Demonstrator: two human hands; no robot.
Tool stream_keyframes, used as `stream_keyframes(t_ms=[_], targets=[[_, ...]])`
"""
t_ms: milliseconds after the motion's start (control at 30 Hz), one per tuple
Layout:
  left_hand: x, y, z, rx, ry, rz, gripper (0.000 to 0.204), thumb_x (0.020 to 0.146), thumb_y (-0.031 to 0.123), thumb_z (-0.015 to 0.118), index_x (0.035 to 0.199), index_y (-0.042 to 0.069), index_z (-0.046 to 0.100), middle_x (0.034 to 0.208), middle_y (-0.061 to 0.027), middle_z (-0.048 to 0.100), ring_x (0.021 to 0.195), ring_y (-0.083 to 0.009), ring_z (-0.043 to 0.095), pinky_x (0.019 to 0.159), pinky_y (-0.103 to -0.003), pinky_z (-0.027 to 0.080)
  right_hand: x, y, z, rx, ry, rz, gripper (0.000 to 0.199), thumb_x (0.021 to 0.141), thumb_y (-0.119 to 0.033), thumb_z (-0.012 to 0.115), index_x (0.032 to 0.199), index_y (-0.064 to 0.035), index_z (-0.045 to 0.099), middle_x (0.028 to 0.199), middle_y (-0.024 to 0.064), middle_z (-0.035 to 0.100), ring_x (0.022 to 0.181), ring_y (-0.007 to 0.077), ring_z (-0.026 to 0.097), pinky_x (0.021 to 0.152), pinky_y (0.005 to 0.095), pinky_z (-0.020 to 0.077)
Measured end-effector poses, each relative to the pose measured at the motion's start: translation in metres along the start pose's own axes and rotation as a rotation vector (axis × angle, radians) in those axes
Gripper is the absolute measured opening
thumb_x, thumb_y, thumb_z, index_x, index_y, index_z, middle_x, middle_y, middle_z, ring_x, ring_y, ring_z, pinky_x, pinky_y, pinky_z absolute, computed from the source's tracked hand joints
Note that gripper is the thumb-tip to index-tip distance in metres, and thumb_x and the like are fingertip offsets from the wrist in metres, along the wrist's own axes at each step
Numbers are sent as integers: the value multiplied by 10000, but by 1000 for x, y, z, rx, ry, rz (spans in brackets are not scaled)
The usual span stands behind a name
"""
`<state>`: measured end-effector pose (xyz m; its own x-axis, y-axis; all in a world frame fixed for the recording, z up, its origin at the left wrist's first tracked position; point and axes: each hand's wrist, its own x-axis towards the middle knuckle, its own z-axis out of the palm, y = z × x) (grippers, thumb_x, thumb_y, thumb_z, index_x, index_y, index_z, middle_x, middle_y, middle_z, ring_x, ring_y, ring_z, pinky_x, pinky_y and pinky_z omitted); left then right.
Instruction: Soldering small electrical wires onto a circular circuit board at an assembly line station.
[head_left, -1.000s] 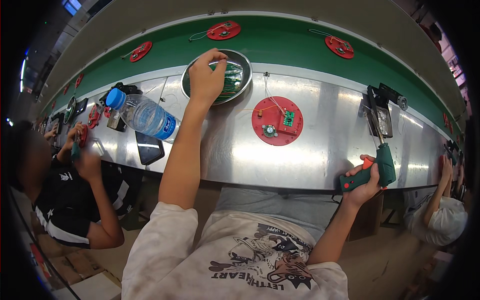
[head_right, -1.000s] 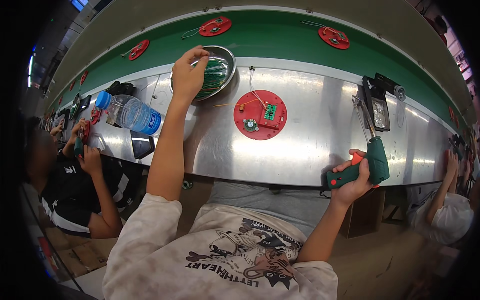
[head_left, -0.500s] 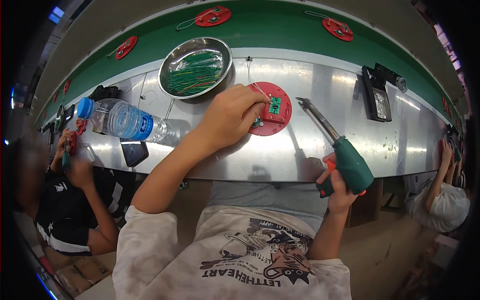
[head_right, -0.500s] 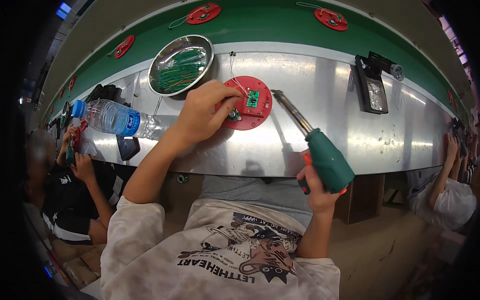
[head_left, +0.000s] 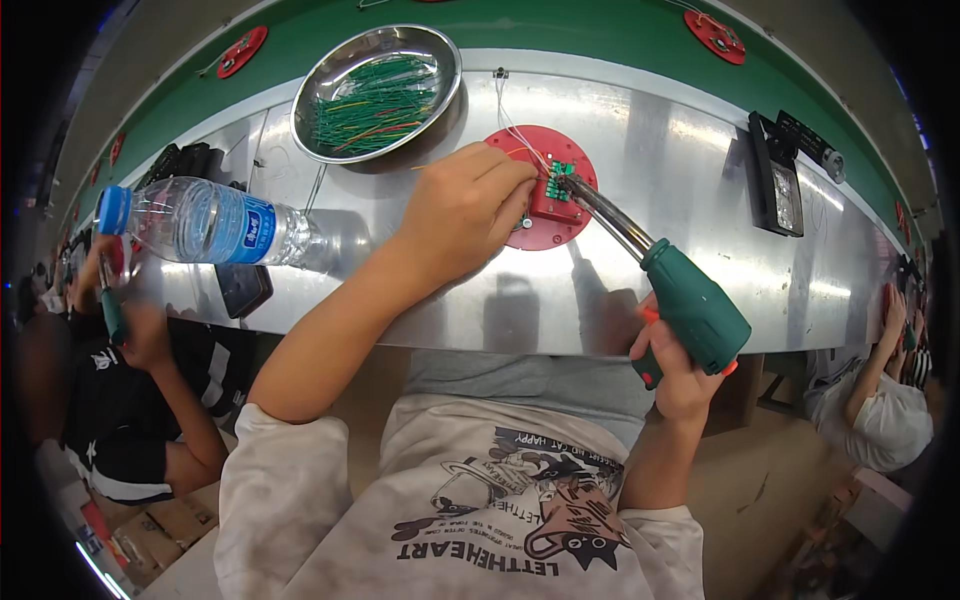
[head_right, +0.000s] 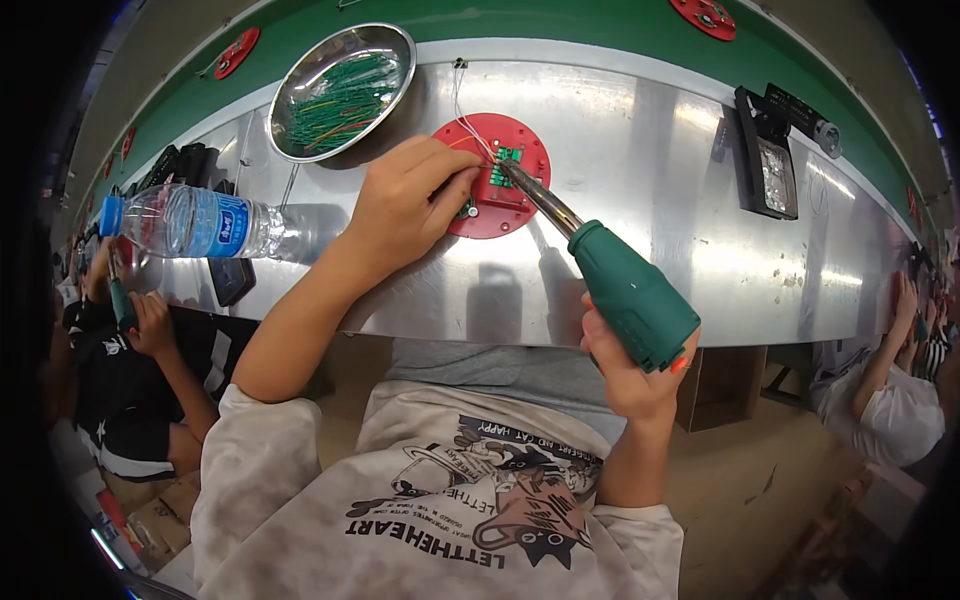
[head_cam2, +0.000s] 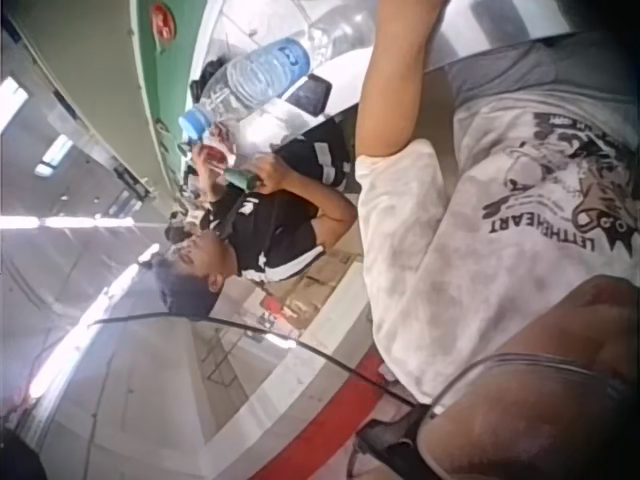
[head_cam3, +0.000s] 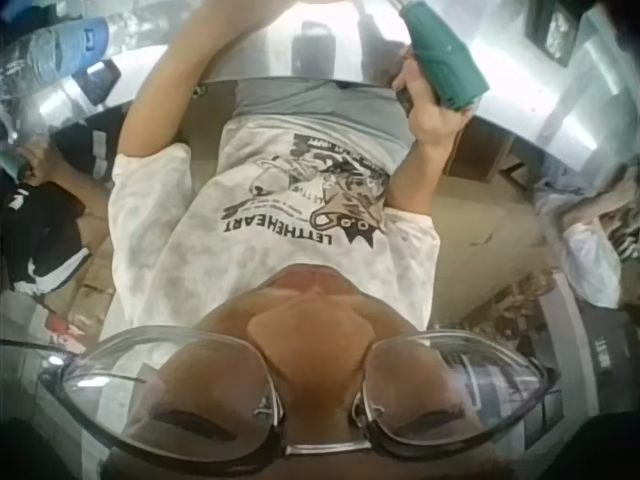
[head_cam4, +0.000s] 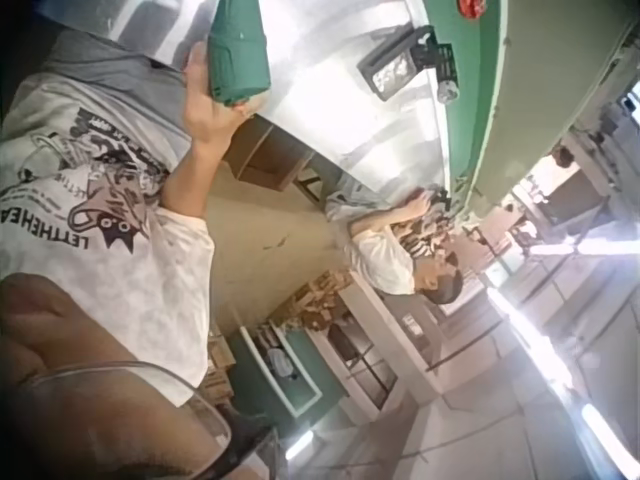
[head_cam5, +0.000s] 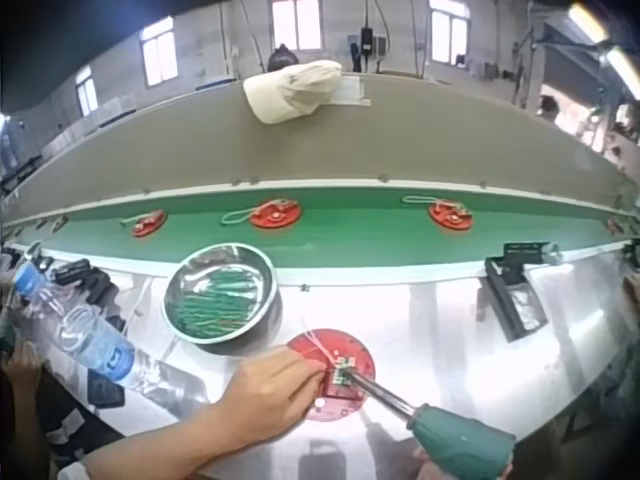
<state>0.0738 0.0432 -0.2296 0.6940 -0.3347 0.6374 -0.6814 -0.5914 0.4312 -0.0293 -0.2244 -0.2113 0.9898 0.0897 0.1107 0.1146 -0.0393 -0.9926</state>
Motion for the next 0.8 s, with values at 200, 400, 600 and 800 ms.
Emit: stream_keyframes(t_ms=[200,400,600,800], targets=[[0,-3,2,1,19,-1,69,823,46,694,882,14,677,810,-121,664,751,-307,647,669,-412,524,6,-2,3,0,6,-16,360,907,-59,644,1235,79,593,997,165,653,579,174,594,519,287,484],[0,-2,2,15,26,13,61,826,49,688,877,18,675,817,-121,660,757,-307,641,667,-414,522,8,-3,1,-2,3,10,356,906,-123,625,1201,75,602,876,147,635,539,188,597,499,298,472],[-3,-4,4,28,17,17,65,831,60,684,876,16,670,806,-126,644,748,-306,635,658,-419,522,12,-6,2,188,55,97,302,902,-59,626,1173,74,614,837,118,650,557,152,595,502,280,481],[-3,-4,5,31,26,26,59,833,58,679,875,18,667,801,-121,643,745,-300,635,657,-414,522,9,-5,5,45,118,-26,400,917,-133,591,1245,95,579,926,192,670,488,191,587,450,284,477]])
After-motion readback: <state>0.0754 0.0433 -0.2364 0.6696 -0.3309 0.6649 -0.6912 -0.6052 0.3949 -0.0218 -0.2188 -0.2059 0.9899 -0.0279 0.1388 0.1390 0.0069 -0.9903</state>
